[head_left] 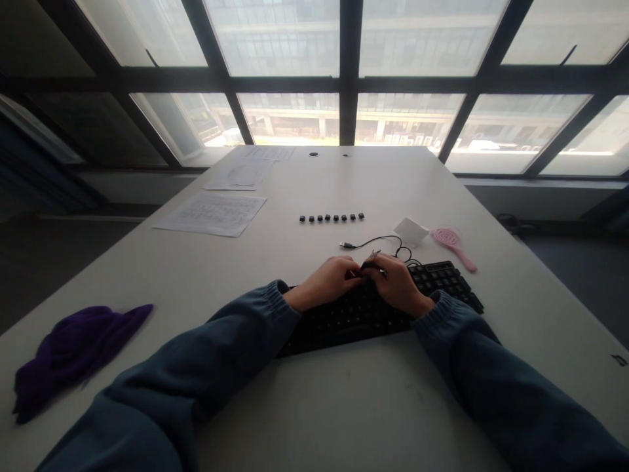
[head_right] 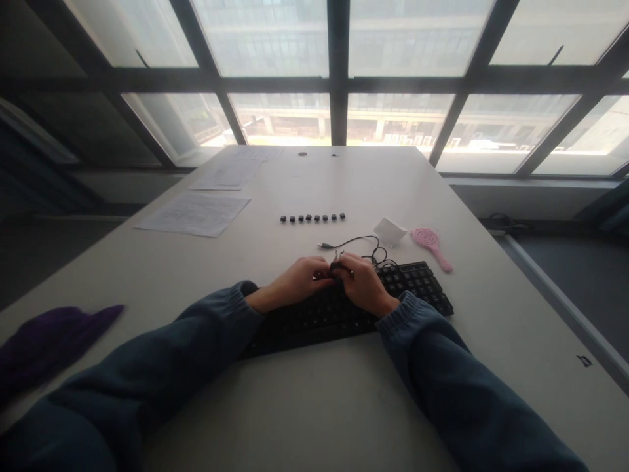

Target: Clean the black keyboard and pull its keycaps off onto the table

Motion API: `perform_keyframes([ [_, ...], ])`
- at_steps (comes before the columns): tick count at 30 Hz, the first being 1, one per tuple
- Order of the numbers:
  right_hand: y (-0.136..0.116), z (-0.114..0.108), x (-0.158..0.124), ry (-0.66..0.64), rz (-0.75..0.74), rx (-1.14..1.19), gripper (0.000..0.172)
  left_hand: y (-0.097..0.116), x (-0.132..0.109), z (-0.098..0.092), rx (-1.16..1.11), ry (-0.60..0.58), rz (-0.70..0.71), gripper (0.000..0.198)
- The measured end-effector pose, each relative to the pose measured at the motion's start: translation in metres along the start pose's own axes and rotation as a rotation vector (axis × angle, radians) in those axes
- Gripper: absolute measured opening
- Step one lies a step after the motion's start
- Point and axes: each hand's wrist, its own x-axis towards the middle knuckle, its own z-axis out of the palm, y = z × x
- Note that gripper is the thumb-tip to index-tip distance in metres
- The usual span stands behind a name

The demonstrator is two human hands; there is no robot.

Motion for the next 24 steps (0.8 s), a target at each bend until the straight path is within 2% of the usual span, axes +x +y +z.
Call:
perform_keyframes([
  [6,-0.001,-0.001,-0.001,0.051,0.003,0.017,0.014,-0.004,0.000,0.004,-0.041,0.055,0.031,0.011],
  [12,0.000,-0.005,0.005,0.248,0.129,0.125,0.012,-0.009,-0.001,0.008,-0.132,0.102,-0.001,0.008],
  [17,0.001,-0.004,0.005,0.230,0.110,0.170,0.008,-0.011,0.000,0.011,-0.190,0.165,-0.092,0.019],
  [20,0.000,-0.003,0.005,0.200,0.097,0.144,0.010,-0.010,0.001,0.011,-0.300,0.199,-0.070,0.027],
  [24,-0.003,-0.001,0.005,0.194,0.008,0.058,0.011,-0.009,0.002,0.011,-0.394,0.197,-0.051,0.022],
])
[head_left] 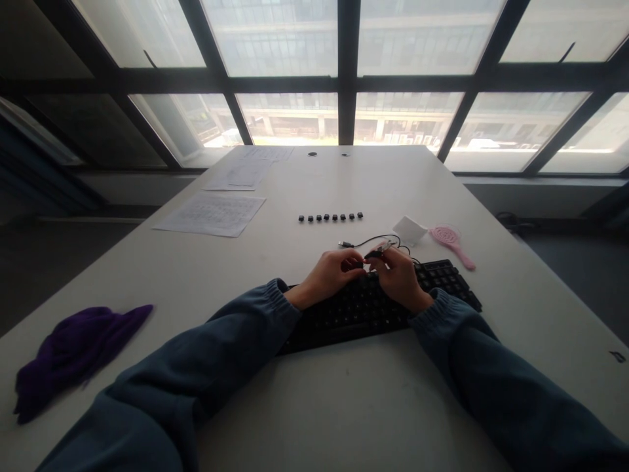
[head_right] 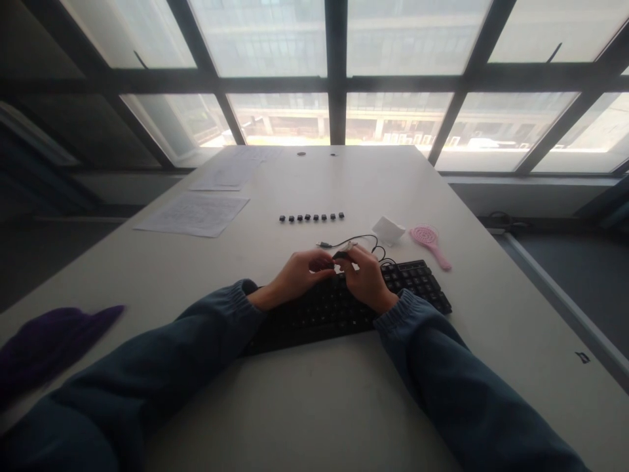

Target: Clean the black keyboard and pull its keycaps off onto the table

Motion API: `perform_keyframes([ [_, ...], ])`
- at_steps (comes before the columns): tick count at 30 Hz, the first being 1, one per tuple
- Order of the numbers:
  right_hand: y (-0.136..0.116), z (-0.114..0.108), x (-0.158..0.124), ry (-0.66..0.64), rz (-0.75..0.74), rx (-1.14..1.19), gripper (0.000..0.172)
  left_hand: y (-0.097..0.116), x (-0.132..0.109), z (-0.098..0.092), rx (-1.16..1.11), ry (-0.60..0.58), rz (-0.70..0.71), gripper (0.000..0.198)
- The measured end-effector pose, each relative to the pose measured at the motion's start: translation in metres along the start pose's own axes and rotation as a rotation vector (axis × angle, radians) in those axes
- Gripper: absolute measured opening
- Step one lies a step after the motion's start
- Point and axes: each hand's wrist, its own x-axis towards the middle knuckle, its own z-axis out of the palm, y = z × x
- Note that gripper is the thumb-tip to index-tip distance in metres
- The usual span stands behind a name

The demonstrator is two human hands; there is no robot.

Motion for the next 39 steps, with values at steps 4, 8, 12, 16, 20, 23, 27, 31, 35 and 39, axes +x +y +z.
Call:
perform_keyframes([
  [4,0.000,0.002,-0.002,0.018,-0.080,-0.113,0.012,-0.001,0.002,0.001,-0.099,-0.035,-0.054,0.015],
  [8,0.000,0.003,-0.002,-0.006,-0.085,-0.130,0.011,-0.003,0.004,0.002,-0.096,-0.012,-0.053,0.014],
  [12,0.001,0.004,-0.002,0.057,-0.072,-0.172,0.010,-0.002,0.003,0.002,-0.084,0.007,-0.032,0.020],
  [16,0.004,0.004,-0.003,0.148,-0.009,-0.161,0.008,0.003,0.001,-0.002,-0.012,0.019,-0.040,0.033],
  [20,0.007,0.004,-0.002,0.191,0.061,-0.098,0.008,0.008,0.004,-0.014,-0.010,0.012,-0.080,0.023],
  [23,0.008,0.005,-0.002,0.184,0.070,-0.086,0.009,0.011,0.012,-0.032,-0.121,-0.012,-0.141,0.022],
  [27,0.009,0.006,-0.003,0.164,0.072,-0.062,0.007,0.014,0.031,-0.055,-0.129,-0.037,-0.184,0.029],
  [31,0.008,0.006,-0.003,0.139,0.062,-0.083,0.005,0.012,0.071,-0.062,-0.064,-0.029,-0.207,0.026],
  [35,0.007,0.006,-0.001,0.125,0.042,-0.070,0.007,0.003,0.128,-0.056,-0.030,0.058,-0.175,0.025],
  [39,0.005,0.005,0.000,0.095,0.035,-0.055,0.010,-0.010,0.178,-0.049,0.082,0.011,-0.161,0.026],
])
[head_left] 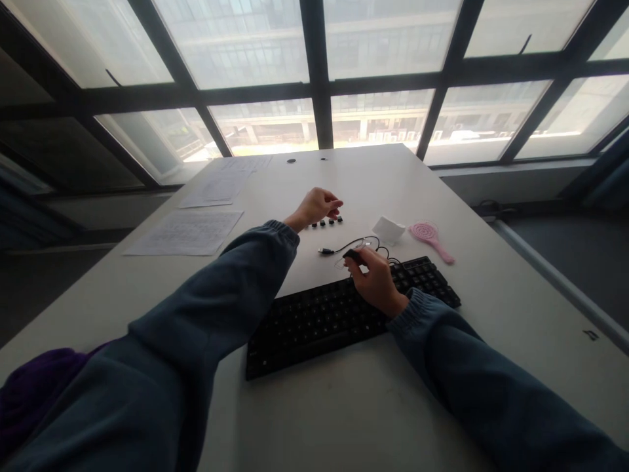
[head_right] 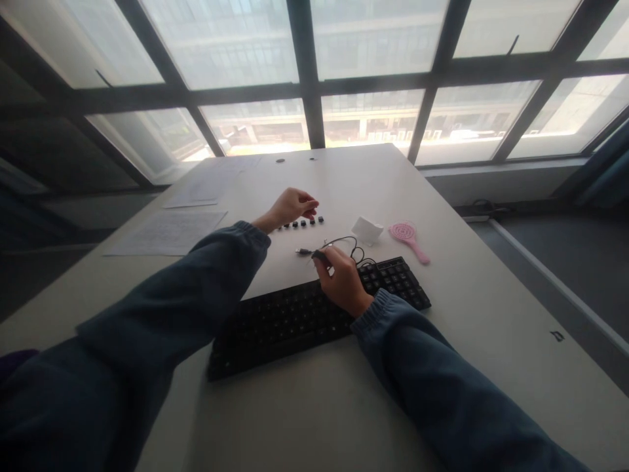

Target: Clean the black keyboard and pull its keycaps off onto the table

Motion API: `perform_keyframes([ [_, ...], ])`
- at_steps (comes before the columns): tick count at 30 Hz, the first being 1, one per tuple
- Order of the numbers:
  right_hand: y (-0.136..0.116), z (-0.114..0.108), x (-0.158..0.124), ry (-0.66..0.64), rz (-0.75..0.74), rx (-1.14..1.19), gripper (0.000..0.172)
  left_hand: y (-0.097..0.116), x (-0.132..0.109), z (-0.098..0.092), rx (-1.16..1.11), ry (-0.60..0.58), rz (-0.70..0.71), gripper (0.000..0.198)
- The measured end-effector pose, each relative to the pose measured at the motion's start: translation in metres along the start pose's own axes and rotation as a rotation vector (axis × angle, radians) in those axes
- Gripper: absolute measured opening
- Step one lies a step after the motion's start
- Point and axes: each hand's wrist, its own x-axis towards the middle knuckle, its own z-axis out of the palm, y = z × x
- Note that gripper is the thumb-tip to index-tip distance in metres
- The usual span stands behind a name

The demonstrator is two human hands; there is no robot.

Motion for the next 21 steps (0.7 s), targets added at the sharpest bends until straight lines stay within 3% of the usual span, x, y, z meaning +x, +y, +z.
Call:
perform_keyframes([
  [6,-0.002,-0.001,0.002,-0.024,-0.017,0.010,0.010,-0.013,0.042,0.011,0.202,-0.126,0.140,0.030],
  [10,-0.003,-0.001,0.001,-0.040,-0.011,0.019,0.010,-0.027,0.058,0.021,0.477,-0.034,0.221,0.023],
  [15,-0.003,-0.001,0.002,-0.048,-0.015,0.022,0.012,-0.045,0.066,0.031,0.680,-0.035,0.258,0.018],
  [21,-0.004,0.000,0.003,-0.051,-0.022,0.025,0.013,-0.062,0.063,0.030,0.734,-0.095,0.292,0.018],
])
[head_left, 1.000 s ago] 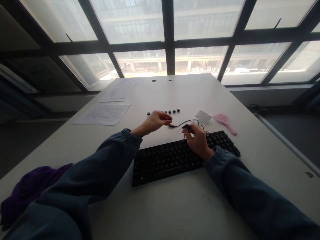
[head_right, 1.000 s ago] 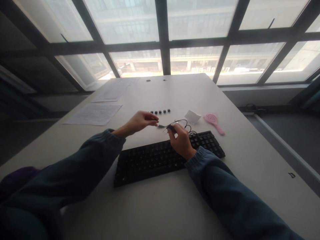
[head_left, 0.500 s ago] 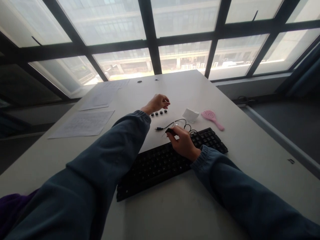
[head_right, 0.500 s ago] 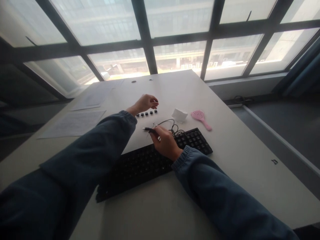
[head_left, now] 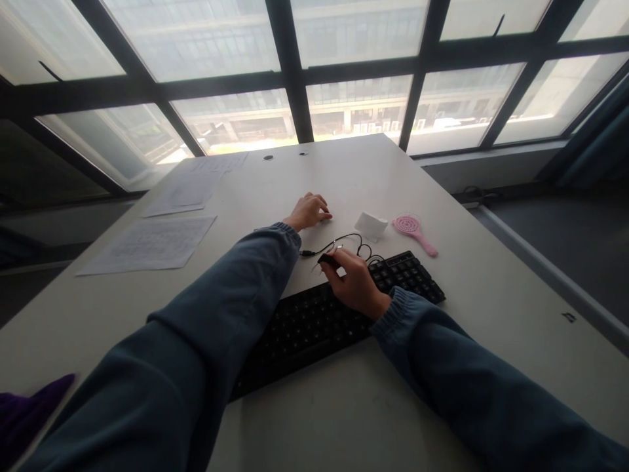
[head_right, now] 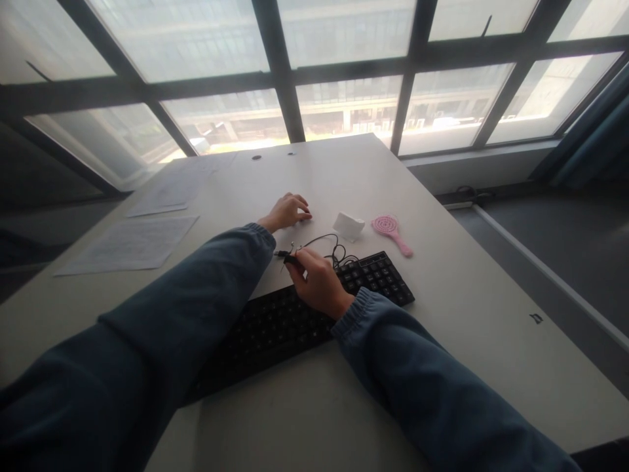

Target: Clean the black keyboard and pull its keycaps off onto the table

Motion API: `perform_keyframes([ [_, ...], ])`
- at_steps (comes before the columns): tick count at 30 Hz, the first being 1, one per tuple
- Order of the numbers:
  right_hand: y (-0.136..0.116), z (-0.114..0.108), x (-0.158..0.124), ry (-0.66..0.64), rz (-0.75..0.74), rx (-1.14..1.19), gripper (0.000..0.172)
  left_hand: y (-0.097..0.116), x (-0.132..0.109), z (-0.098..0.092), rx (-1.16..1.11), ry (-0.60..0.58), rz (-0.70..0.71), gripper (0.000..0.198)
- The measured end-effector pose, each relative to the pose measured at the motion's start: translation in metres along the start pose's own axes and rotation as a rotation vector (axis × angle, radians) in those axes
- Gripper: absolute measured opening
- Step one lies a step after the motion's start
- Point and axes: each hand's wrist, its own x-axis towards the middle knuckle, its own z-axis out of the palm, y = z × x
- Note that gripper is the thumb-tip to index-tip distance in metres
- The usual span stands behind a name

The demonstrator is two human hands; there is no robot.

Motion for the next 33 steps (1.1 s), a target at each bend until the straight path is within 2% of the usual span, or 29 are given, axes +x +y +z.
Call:
perform_keyframes([
  [10,0.001,0.001,0.000,0.022,-0.015,-0.004,0.011,-0.004,-0.002,0.004,0.004,-0.003,-0.013,0.025],
  [13,0.000,0.001,0.000,0.033,-0.007,-0.004,0.011,-0.005,-0.003,0.002,0.022,-0.021,-0.026,0.034],
  [16,0.001,-0.001,0.003,0.087,0.050,0.042,0.008,0.000,-0.006,-0.008,0.029,0.038,-0.092,0.047],
  [19,0.003,-0.010,0.011,0.151,0.158,0.147,0.007,0.017,-0.017,-0.028,-0.027,0.145,-0.125,0.043],
  [21,0.005,-0.019,0.016,0.160,0.207,0.211,0.008,0.037,-0.033,-0.044,-0.126,0.169,-0.098,0.036],
  [25,0.012,-0.036,0.019,0.106,0.250,0.256,0.008,0.084,-0.086,-0.063,-0.407,0.079,0.001,0.025],
  [28,0.020,-0.041,0.015,0.001,0.228,0.228,0.008,0.111,-0.129,-0.060,-0.516,0.031,0.042,0.022],
  [29,0.023,-0.040,0.014,-0.032,0.213,0.210,0.008,0.117,-0.142,-0.056,-0.534,0.049,0.025,0.020],
  [33,0.028,-0.031,0.013,-0.097,0.165,0.161,0.010,0.125,-0.173,-0.044,-0.590,0.116,-0.020,0.017],
])
